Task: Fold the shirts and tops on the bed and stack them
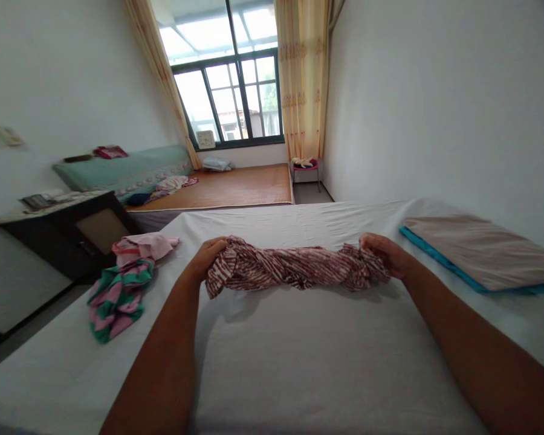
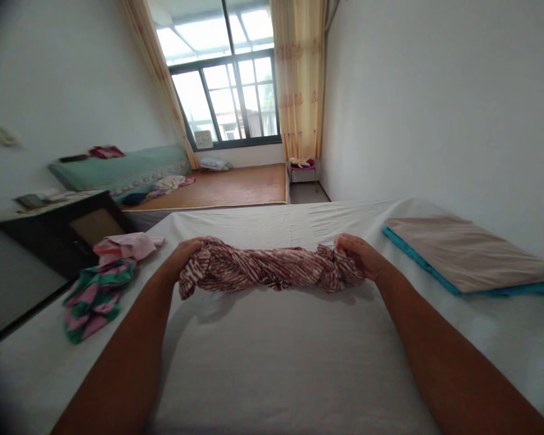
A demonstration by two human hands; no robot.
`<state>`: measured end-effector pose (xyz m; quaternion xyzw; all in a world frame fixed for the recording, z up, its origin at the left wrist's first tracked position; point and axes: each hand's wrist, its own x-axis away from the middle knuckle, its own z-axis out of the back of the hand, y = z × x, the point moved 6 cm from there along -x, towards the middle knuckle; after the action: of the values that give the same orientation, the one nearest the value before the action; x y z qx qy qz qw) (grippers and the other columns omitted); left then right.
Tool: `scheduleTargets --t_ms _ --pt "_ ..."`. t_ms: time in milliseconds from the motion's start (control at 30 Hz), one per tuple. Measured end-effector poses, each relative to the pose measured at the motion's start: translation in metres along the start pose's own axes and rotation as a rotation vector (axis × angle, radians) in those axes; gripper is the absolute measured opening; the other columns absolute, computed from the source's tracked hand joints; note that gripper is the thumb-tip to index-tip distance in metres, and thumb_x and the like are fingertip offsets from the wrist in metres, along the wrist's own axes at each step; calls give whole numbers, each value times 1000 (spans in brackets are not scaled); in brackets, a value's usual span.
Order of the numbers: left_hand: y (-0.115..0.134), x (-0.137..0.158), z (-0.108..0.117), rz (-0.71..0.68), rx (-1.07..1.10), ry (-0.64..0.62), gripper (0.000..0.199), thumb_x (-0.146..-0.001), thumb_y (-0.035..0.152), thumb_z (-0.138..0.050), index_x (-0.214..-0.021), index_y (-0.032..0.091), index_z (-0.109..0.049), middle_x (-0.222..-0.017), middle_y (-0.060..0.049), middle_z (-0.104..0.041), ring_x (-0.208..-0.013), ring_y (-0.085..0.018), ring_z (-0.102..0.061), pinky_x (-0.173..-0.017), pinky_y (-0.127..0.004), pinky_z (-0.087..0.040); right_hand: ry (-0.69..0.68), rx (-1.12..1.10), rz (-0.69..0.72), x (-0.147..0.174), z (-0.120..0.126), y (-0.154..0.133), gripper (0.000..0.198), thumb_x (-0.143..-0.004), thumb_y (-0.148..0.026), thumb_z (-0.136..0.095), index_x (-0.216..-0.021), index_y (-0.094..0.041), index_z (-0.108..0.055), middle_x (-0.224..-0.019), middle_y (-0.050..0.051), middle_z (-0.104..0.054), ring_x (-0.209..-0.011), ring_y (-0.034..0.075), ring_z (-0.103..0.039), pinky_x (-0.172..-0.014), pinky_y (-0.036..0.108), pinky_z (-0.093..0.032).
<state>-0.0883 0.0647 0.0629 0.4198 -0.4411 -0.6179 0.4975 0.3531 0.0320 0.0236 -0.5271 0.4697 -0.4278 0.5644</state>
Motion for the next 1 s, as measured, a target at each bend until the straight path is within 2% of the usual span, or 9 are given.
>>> scheduleTargets --t_ms 100,167,267,433,500,600,767,867,1000 --pt "-8 13 -20 73 -258 -391 37 -69 47 -66 -84 13 -72 -77 -3 -69 -72 -19 -60 -67 -26 -45 -93 282 -9 0 -11 3 41 -83 -59 -55 -75 -19 -56 -57 -4 -48 -50 10 -42 -48 23 -35" --pt "-11 18 -35 36 -468 -548 39 -75 53 -61 -82 15 -72 -78 -1 -68 -72 -17 -58 -66 -24 -42 -157 505 6 -1 -23 4 41 -82 -58 -57 -81 -17 -60 -68 -1 -57 -59 12 -49 -55 24 -39" --pt "-10 13 -46 -49 -693 -487 47 -81 60 -52 -78 16 -70 -74 0 -67 -69 -17 -56 -62 -24 -39 -256 762 38 2 -41 5 42 -75 -56 -65 -92 -18 -64 -84 3 -64 -74 17 -55 -65 27 -43" --pt "-13 7 -50 -102 -848 -453 42 -77 57 -57 -77 16 -69 -71 -2 -68 -66 -17 -56 -59 -25 -37 -320 967 59 5 -45 7 36 -72 -48 -68 -93 -20 -68 -84 3 -67 -77 20 -57 -69 29 -42" --pt "-9 4 -45 -135 -755 -387 42 -81 55 -53 -79 16 -69 -72 -1 -68 -68 -18 -57 -62 -25 -39 -312 916 46 4 -37 6 36 -74 -49 -66 -92 -19 -69 -82 3 -68 -77 20 -58 -68 29 -42" --pt "3 1 -32 -164 -521 -219 44 -84 55 -49 -84 16 -69 -77 -2 -68 -73 -18 -59 -66 -25 -43 -275 685 0 1 -22 5 39 -74 -54 -65 -87 -17 -69 -78 2 -67 -74 18 -58 -66 28 -43" --pt "26 6 -12 -176 -169 45 41 -81 54 -58 -87 14 -66 -79 -2 -67 -74 -17 -59 -69 -26 -46 28 358 -9 0 12 -6 33 -72 -48 -71 -83 -18 -65 -65 -2 -60 -56 10 -51 -48 21 -37" --pt "40 14 -3 -172 -21 108 38 -78 53 -64 -83 15 -64 -74 0 -64 -67 -14 -58 -63 -24 -46 189 129 48 4 32 -18 27 -74 -44 -71 -80 -20 -60 -59 -5 -55 -45 7 -43 -39 18 -32" --pt "52 19 8 -132 101 102 37 -74 50 -70 -86 15 -67 -78 -1 -68 -69 -15 -61 -64 -24 -49 321 -210 136 7 58 -43 17 -76 -35 -67 -77 -20 -58 -67 -2 -61 -46 8 -52 -37 17 -41"
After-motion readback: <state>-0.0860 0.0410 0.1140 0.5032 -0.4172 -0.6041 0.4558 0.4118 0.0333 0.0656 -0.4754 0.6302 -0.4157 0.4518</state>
